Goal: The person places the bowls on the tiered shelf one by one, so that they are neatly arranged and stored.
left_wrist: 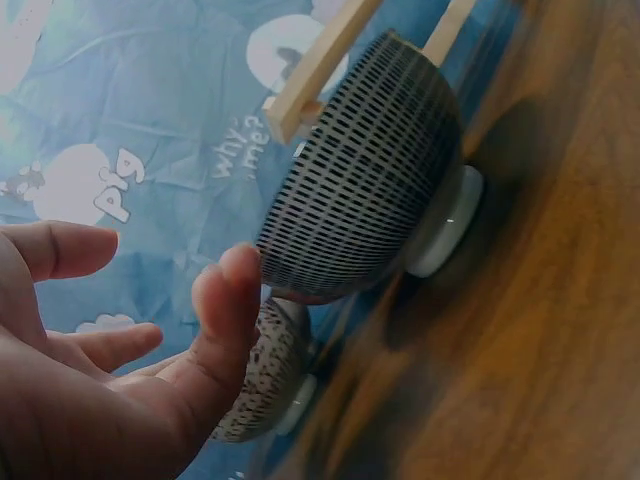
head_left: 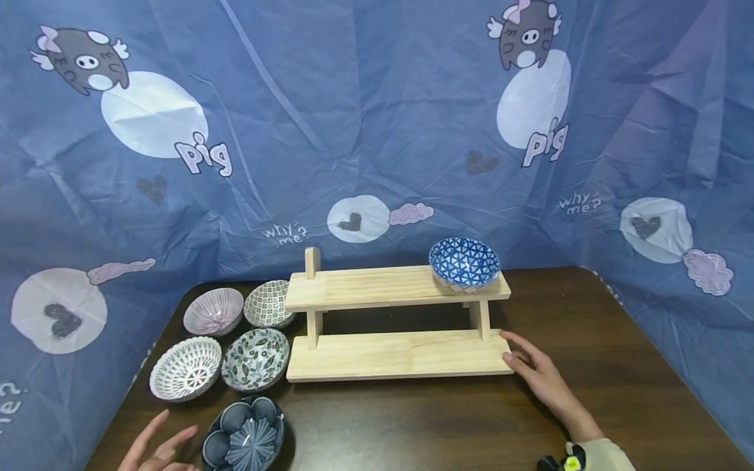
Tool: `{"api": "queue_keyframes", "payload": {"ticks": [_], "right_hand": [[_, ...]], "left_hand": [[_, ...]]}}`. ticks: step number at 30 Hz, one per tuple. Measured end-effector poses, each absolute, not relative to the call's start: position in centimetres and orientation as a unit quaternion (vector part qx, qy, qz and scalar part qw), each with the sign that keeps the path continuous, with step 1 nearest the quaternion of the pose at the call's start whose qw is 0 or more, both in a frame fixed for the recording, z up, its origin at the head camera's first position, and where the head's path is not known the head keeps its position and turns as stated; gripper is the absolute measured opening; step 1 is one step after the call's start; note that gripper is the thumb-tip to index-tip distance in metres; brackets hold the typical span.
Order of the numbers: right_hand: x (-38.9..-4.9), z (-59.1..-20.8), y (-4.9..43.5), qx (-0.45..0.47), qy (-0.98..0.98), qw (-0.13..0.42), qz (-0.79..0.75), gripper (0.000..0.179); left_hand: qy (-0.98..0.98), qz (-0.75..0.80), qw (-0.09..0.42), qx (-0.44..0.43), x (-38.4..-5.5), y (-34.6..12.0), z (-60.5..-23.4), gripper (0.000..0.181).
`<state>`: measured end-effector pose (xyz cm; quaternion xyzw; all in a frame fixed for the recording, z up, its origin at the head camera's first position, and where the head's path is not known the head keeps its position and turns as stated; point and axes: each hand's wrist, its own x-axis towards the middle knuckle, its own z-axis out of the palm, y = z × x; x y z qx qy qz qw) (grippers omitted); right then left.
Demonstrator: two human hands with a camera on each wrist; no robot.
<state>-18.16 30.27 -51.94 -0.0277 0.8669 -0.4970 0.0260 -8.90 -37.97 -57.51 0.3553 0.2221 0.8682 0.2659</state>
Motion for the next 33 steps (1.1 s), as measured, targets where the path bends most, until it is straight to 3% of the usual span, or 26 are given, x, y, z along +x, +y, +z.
{"api": "queue_keyframes", "payload": {"ticks": [8, 11, 14, 18, 21, 24, 29, 33], "right_hand": [[-18.0, -52.0, 30.2, -0.035, 0.862, 0.024, -0.505, 0.053], [-18.0, -52.0, 30.2, -0.033, 0.863, 0.026, -0.503, 0.053], [-18.0, -52.0, 30.2, -0.029, 0.865, 0.027, -0.499, 0.053], [-18.0, -52.1, 30.3, -0.029, 0.866, 0.026, -0.498, 0.053], [-18.0, -52.1, 30.3, -0.027, 0.867, 0.025, -0.496, 0.053], [-17.9, -52.1, 30.3, -0.027, 0.869, 0.022, -0.494, 0.053], [-18.0, -52.2, 30.4, -0.031, 0.869, 0.016, -0.493, 0.052], [-18.0, -52.1, 30.5, -0.036, 0.867, 0.013, -0.497, 0.052]], "left_hand": [[0.273, 0.863, 0.277, 0.322, -8.1, -35.1, -55.4, 0.078], [0.305, 0.863, 0.271, 0.299, -8.1, -34.6, -55.1, 0.081], [0.346, 0.843, 0.247, 0.331, -8.8, -34.6, -56.2, 0.091], [0.411, 0.803, 0.187, 0.389, -9.6, -34.4, -57.7, 0.104], [0.531, 0.764, 0.094, 0.353, -8.9, -33.6, -57.6, 0.106], [0.614, 0.731, 0.042, 0.295, -8.1, -32.6, -57.3, 0.105], [0.598, 0.753, 0.075, 0.265, -7.6, -31.6, -56.9, 0.101], [0.609, 0.748, 0.061, 0.257, -7.5, -31.2, -56.7, 0.105]]}}
